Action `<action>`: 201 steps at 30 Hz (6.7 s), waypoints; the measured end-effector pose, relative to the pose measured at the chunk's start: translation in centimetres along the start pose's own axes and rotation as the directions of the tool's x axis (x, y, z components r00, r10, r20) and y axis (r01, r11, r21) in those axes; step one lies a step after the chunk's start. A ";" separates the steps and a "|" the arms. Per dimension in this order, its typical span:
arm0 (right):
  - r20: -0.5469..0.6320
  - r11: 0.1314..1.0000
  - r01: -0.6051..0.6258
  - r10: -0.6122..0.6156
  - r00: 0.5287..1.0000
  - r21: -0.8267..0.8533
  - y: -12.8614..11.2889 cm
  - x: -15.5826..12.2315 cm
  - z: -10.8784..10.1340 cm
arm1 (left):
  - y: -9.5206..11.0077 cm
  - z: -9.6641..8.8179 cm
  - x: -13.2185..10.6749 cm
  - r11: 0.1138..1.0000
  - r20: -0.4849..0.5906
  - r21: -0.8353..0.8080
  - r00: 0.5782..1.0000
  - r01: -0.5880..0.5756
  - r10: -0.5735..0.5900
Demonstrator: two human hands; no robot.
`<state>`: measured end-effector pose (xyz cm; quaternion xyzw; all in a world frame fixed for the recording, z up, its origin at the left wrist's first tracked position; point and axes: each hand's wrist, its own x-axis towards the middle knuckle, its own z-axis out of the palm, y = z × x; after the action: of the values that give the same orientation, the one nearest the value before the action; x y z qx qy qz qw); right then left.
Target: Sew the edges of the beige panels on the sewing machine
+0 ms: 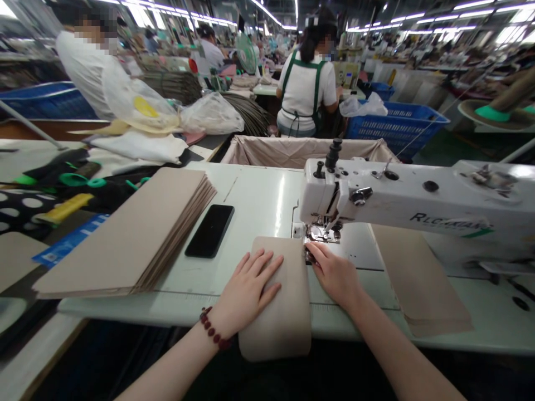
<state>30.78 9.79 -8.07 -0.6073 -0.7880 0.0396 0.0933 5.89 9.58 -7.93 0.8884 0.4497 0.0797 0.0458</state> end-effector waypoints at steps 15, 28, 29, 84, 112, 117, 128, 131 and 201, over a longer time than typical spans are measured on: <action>0.075 1.000 -0.005 0.003 0.997 0.023 0.2 0.0 -0.8 | -0.1 0.1 0.4 0.999 0.036 -0.034 0.999 0.006 -0.005; 0.017 0.996 -0.010 0.009 1.000 0.085 0.6 -1.0 0.0 | -0.5 0.6 3.4 0.997 0.030 -0.073 0.999 -0.027 0.029; 0.018 0.996 -0.010 0.008 1.000 0.085 0.6 -0.9 0.0 | -0.3 0.7 3.4 0.997 0.029 -0.076 0.999 -0.023 0.025; -0.055 0.995 0.015 -0.010 0.998 0.095 0.7 -0.8 1.1 | -0.9 -0.2 3.6 0.984 0.007 -0.170 0.998 -0.061 0.063; -0.031 0.997 0.006 -0.004 1.000 0.075 0.7 -0.9 0.8 | -0.6 -0.1 3.7 0.985 0.049 -0.153 0.994 -0.085 0.093; -0.024 0.995 0.006 -0.003 1.000 0.101 0.8 -0.9 0.9 | -0.4 -0.4 3.5 0.981 0.059 -0.158 0.990 -0.116 0.127; -0.037 0.997 0.006 -0.003 0.999 0.076 0.8 -0.9 1.0 | -0.1 -0.3 4.4 0.969 0.054 -0.165 0.979 -0.184 0.195; -0.037 0.997 0.007 -0.004 0.999 0.071 0.7 -0.9 0.8 | -0.4 0.1 5.2 0.971 0.052 -0.161 0.981 -0.176 0.187; -0.063 1.000 0.010 -0.009 0.998 0.024 0.7 -0.9 1.2 | -1.7 2.0 8.5 0.975 -0.044 -0.177 0.991 -0.133 0.127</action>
<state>31.42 9.12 -9.47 -0.6033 -0.7870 0.0294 0.1255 9.87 17.42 -9.28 0.9068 0.3823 0.1370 0.1133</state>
